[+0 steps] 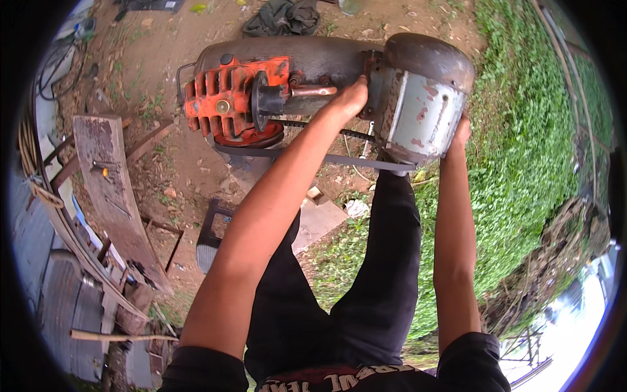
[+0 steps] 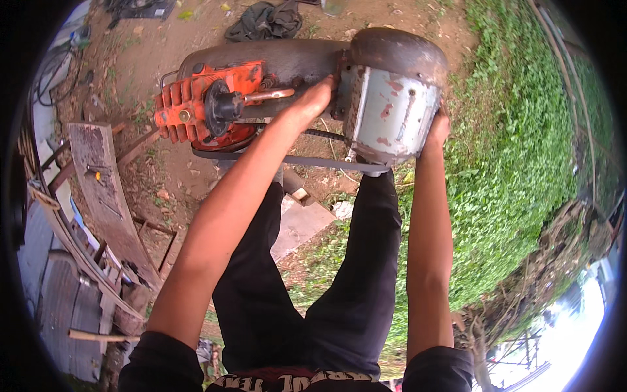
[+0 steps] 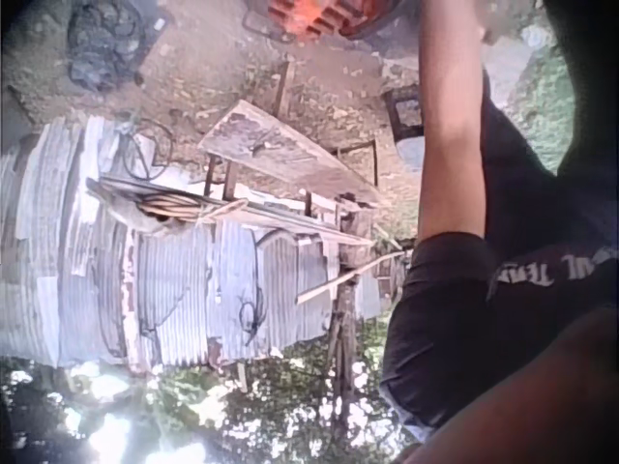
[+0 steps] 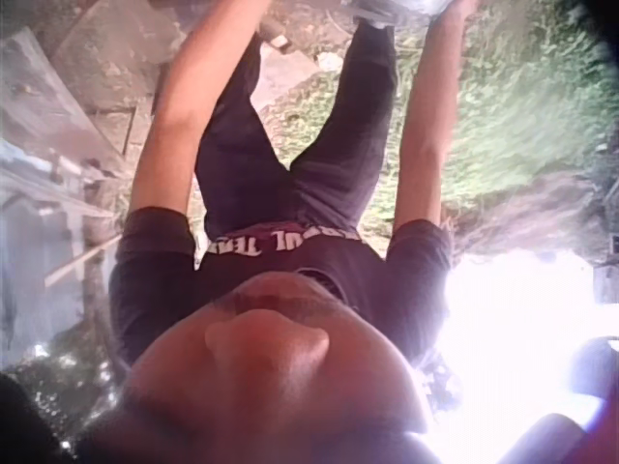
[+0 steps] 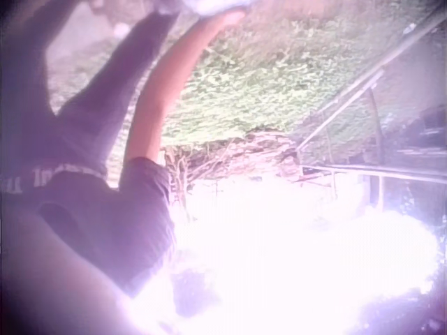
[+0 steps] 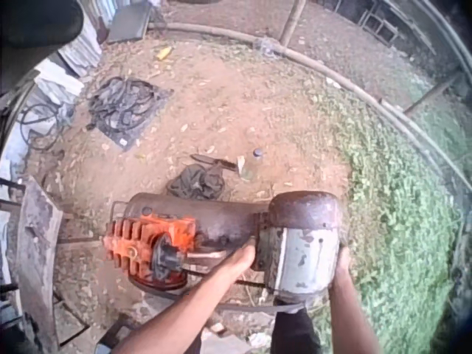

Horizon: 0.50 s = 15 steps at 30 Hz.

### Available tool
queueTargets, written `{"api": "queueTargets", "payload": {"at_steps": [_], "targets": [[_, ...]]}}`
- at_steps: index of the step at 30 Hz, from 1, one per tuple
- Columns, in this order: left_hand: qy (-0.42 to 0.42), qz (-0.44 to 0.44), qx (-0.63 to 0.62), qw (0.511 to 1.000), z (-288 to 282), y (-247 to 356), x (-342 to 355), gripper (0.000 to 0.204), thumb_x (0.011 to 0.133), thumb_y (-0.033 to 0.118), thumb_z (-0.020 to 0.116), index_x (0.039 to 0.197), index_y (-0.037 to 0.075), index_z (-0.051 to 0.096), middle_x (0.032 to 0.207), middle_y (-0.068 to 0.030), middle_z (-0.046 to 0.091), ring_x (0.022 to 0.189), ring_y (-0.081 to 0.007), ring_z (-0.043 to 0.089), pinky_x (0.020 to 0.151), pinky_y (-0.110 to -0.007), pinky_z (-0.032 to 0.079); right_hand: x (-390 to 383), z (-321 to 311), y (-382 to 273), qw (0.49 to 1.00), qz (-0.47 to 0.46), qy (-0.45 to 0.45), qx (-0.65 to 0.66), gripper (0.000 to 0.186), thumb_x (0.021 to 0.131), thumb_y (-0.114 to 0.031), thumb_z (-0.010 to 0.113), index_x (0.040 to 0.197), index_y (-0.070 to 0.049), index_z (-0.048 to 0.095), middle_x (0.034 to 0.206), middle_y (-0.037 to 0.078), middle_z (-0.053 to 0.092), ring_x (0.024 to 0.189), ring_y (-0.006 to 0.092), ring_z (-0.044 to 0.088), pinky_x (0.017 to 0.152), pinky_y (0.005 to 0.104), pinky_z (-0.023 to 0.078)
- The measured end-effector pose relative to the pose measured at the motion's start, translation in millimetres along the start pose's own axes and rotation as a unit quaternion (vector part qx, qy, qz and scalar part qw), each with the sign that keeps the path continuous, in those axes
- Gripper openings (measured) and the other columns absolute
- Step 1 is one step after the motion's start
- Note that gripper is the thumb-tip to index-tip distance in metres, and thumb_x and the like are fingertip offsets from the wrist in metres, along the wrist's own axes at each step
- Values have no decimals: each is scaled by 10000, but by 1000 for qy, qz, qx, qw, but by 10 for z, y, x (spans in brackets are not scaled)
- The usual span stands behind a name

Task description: The person fits a drive belt onto the pulleys of an air compressor and uses a wrench to tighten the bolts on the motor mount.

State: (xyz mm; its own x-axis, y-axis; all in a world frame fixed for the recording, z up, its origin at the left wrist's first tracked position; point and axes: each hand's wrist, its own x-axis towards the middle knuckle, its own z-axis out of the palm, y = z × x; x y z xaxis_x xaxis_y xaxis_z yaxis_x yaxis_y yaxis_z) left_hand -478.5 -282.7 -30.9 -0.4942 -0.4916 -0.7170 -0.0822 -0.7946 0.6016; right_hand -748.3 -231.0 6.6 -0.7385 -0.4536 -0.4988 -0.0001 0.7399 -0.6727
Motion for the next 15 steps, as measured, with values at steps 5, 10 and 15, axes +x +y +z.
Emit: {"api": "queueTargets", "payload": {"at_steps": [5,10,15], "targets": [[-18,-25,1,1000,86,123,-204,594,1054,373,148,1516,15,255,1572,-161,275,1454,-273,247,1189,-379,180,286,-81,237,980,-60,42,-187,542,939,-491,401,1157,-99,706,1020,131,729,946,208,672,850,355,487],[-31,25,41,998,117,-4,-179,606,1049,374,118,1525,12,214,1587,-161,240,1467,-277,220,1191,-381,173,291,-95,245,990,-42,44,-128,508,947,-502,457,1131,-112,724,1059,114,725,963,197,669,881,332,480],[-17,29,64,997,-53,-213,-146,644,1034,443,132,1543,52,184,1586,-166,240,1460,-305,245,1172,-488,206,102,126,107,999,-14,13,-30,460,968,-444,430,1181,-145,706,1057,95,728,958,179,675,877,314,495]]}}
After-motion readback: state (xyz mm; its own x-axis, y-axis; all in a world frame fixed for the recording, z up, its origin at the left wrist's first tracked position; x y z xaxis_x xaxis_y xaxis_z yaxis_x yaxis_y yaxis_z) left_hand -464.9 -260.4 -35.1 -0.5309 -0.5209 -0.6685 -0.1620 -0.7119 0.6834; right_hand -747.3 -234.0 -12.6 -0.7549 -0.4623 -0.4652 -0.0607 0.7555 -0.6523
